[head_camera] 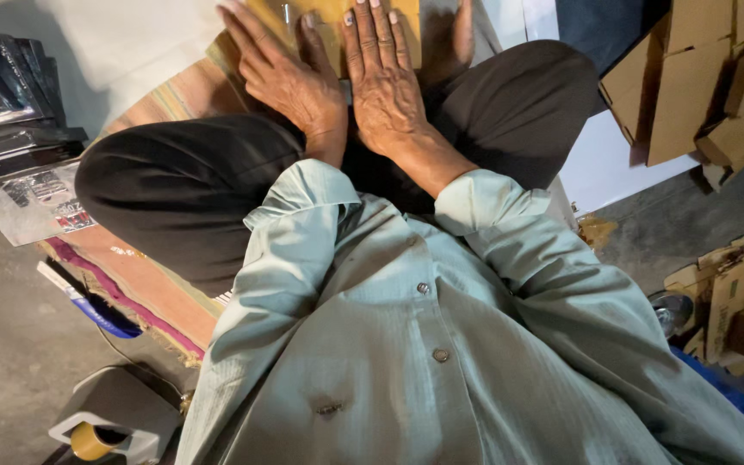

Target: The person assembles small cardboard boxes by folding flaps and sealing them with tape. They repeatedly pick up flat cardboard pieces, fold them into box shapes, and use a tape dispenser to seal the edges.

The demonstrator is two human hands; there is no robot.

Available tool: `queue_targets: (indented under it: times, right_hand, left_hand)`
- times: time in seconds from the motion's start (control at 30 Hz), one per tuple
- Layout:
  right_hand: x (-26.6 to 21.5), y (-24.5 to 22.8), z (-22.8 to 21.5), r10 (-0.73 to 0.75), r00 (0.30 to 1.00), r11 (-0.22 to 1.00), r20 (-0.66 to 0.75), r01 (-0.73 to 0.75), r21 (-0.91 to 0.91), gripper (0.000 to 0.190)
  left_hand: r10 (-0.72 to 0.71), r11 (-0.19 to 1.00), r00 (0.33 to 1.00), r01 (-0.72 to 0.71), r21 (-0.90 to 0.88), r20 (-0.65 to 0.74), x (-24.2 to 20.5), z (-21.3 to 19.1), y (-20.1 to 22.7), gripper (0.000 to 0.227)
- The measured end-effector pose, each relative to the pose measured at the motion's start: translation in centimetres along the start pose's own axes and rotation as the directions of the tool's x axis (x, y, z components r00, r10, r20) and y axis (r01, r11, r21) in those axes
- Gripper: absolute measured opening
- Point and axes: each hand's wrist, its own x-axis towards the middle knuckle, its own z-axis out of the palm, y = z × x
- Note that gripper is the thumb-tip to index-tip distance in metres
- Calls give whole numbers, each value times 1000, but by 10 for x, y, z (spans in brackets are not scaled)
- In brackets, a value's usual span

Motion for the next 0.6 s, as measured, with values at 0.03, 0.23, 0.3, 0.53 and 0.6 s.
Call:
queue_targets:
  times: [0.03,0.23,0.3,0.53,0.6]
  right_hand:
    - [1,2,1,-12,1000,1000,-20,12,4,73]
    - [2,-1,3,-30,999,1000,-40,30,-4,70]
    - [0,-1,3,-41,992,999,-117,42,6,65]
    - [2,-1,2,-16,999,993,-51,22,116,67]
    - [2,-2,-3,-25,997,997,-72,31,74,66]
  left_hand:
    - [-7,1000,1000,7,3,0,0,2,-1,70]
    - [-42,994,999,41,99,16,0,3,-3,67]
    - [-73,994,997,72,87,15,1,3,0,63]
    - [-48,987,985,22,157,166,35,-6,-18,78]
    - [-89,994,974,74,78,210,42,-6,-21,73]
